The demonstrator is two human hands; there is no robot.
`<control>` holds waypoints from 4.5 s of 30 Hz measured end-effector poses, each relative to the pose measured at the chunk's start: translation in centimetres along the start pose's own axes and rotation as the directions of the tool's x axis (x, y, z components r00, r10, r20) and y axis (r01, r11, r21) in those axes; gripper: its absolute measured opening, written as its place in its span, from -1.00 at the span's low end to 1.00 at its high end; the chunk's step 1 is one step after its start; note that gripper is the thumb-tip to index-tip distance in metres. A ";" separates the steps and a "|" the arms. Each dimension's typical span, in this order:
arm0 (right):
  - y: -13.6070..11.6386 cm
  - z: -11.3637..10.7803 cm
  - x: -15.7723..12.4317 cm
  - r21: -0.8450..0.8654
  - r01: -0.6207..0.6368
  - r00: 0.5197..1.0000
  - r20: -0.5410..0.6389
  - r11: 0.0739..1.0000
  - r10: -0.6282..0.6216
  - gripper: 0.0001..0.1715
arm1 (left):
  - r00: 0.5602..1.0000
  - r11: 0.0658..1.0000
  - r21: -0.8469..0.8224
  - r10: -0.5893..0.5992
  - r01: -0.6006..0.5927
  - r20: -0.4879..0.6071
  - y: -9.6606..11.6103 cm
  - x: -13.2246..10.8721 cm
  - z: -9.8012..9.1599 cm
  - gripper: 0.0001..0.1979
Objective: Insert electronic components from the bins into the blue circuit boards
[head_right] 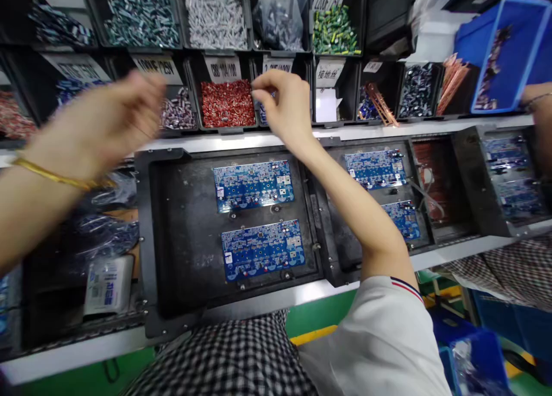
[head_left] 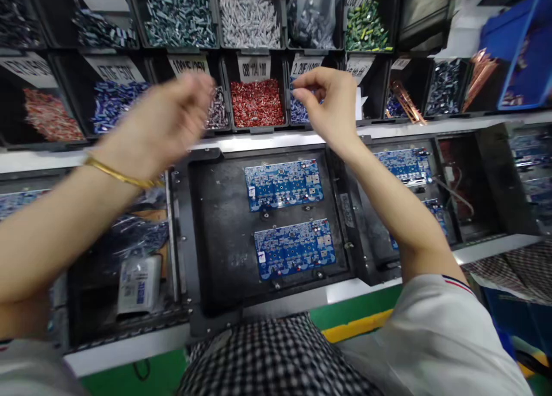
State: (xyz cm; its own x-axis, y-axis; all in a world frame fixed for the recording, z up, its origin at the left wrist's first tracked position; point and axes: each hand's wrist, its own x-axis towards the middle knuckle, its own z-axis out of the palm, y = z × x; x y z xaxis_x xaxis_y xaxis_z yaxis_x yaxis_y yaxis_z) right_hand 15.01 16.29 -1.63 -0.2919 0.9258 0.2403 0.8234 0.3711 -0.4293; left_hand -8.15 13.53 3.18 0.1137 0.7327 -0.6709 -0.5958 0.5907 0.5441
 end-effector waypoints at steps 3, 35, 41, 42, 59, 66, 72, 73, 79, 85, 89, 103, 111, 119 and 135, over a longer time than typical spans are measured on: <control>-4.2 -1.0 -3.9 0.169 0.092 0.989 0.097 0.981 -0.109 -0.67 | 0.992 0.994 0.092 -0.069 0.059 0.105 -6.9 -0.1 0.9 -0.72; 4.3 -1.3 -6.3 -0.090 0.412 0.826 0.456 0.907 -0.330 -0.69 | 0.957 0.939 0.282 -0.246 0.197 0.151 -13.6 -1.9 1.5 -0.83; 3.9 -1.2 -6.4 -0.177 0.448 0.814 0.485 0.876 -0.318 -0.66 | 0.949 0.934 0.273 -0.278 0.231 0.150 -13.8 -1.9 1.5 -0.82; 3.8 -1.3 -6.4 -0.183 0.443 0.816 0.487 0.878 -0.311 -0.66 | 0.945 0.931 0.276 -0.288 0.239 0.154 -13.8 -2.0 1.5 -0.81; -1.5 -5.1 -16.3 0.011 0.206 0.894 0.404 0.978 -0.193 -0.77 | 0.888 0.877 0.279 -0.440 0.392 0.134 -17.2 -7.5 1.2 -0.75; 0.5 -3.7 -18.2 -0.012 0.288 0.845 0.474 0.957 -0.248 -0.76 | 0.835 0.748 0.546 -0.530 0.378 0.148 -19.6 -9.1 -1.4 -0.75; 0.2 -3.7 -18.0 -0.041 0.310 0.845 0.469 0.950 -0.255 -0.77 | 0.880 0.714 0.668 -0.436 0.213 0.186 -19.0 -8.0 -1.1 -0.62; 0.2 -3.7 -18.0 -0.047 0.315 0.845 0.470 0.948 -0.257 -0.77 | 0.885 0.726 0.658 -0.422 0.201 0.195 -18.8 -7.9 -1.0 -0.63; 0.4 -3.9 -18.0 -0.019 0.374 0.813 0.488 0.927 -0.318 -0.71 | 0.898 0.769 0.603 -0.398 0.213 0.190 -18.0 -7.4 -0.4 -0.79; 0.5 -3.7 -18.0 -0.027 0.370 0.820 0.479 0.929 -0.313 -0.71 | 0.911 0.815 0.488 -0.402 0.313 0.088 -18.4 -7.0 -0.5 -0.65; -0.6 -4.1 -18.4 -0.021 0.240 0.869 0.451 0.971 -0.205 -0.75 | 0.919 0.832 0.454 -0.389 0.319 0.066 -18.6 -7.1 -0.4 -0.61; -0.5 -4.1 -18.6 -0.055 0.207 0.903 0.395 0.977 -0.169 -0.77 | 0.920 0.854 0.444 -0.365 0.271 0.141 -17.9 -7.5 -0.7 -0.82; -0.2 -3.4 -18.7 -0.095 0.221 0.899 0.405 0.971 -0.165 -0.74 | 0.935 0.845 0.532 -0.225 0.046 0.276 -18.1 -5.8 -1.7 -0.81; -0.2 -3.2 -19.0 -0.136 0.243 0.900 0.401 0.961 -0.171 -0.75 | 0.941 0.840 0.540 -0.213 0.040 0.262 -17.7 -5.8 -1.5 -0.80; -4.4 -4.6 -16.0 0.172 0.093 0.940 0.311 0.981 -0.143 -0.82 | 0.916 0.863 0.492 -0.286 0.119 0.280 -16.3 -6.1 -1.3 -0.65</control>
State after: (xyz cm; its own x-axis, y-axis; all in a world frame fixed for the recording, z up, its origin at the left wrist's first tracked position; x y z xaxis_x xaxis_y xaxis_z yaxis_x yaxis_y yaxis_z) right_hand 18.25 -0.52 0.41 -0.5434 0.8393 0.0168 0.6968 0.4622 -0.5485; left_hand -0.19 -0.98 -2.28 0.4976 0.5972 -0.6291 -0.1097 0.7628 0.6373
